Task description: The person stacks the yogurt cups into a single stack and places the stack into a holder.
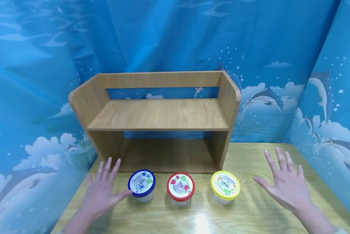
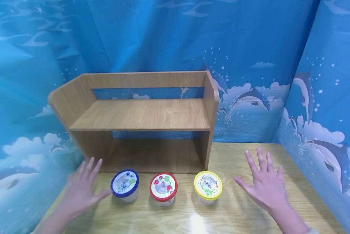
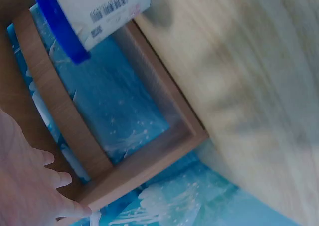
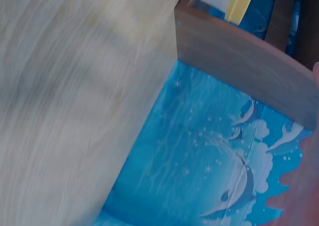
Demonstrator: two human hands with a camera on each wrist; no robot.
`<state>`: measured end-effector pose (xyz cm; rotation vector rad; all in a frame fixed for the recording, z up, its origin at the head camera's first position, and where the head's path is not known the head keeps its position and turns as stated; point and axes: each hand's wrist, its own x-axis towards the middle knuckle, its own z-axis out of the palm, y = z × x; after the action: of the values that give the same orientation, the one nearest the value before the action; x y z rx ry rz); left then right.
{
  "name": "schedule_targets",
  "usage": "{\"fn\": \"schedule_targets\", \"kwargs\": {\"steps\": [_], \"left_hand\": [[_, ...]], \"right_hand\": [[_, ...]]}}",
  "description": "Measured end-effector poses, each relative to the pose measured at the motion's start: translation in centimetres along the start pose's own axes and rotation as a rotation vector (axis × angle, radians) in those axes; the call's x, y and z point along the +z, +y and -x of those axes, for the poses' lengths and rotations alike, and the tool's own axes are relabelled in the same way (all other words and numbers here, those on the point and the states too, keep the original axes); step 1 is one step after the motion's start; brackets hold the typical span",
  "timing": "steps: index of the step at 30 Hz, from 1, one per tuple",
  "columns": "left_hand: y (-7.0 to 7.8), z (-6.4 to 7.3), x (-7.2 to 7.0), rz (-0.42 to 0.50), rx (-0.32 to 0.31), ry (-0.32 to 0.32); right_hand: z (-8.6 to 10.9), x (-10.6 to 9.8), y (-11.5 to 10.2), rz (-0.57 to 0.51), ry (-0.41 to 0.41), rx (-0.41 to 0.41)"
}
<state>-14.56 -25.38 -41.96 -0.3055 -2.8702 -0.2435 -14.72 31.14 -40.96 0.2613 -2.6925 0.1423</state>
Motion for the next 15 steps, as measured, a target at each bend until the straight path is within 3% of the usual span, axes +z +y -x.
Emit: {"fn": "schedule_targets", "kwargs": {"steps": [7, 15], "left_hand": [[0.5, 0.1, 1.8, 0.041, 0.012, 0.023], [0.9, 0.6, 3.8, 0.143, -0.022, 0.023]], "right_hand": [[0.2, 1.2, -1.4, -0.050, 0.020, -0.036], [0.8, 3.4, -3.4, -0.134, -0.009, -0.063]]}}
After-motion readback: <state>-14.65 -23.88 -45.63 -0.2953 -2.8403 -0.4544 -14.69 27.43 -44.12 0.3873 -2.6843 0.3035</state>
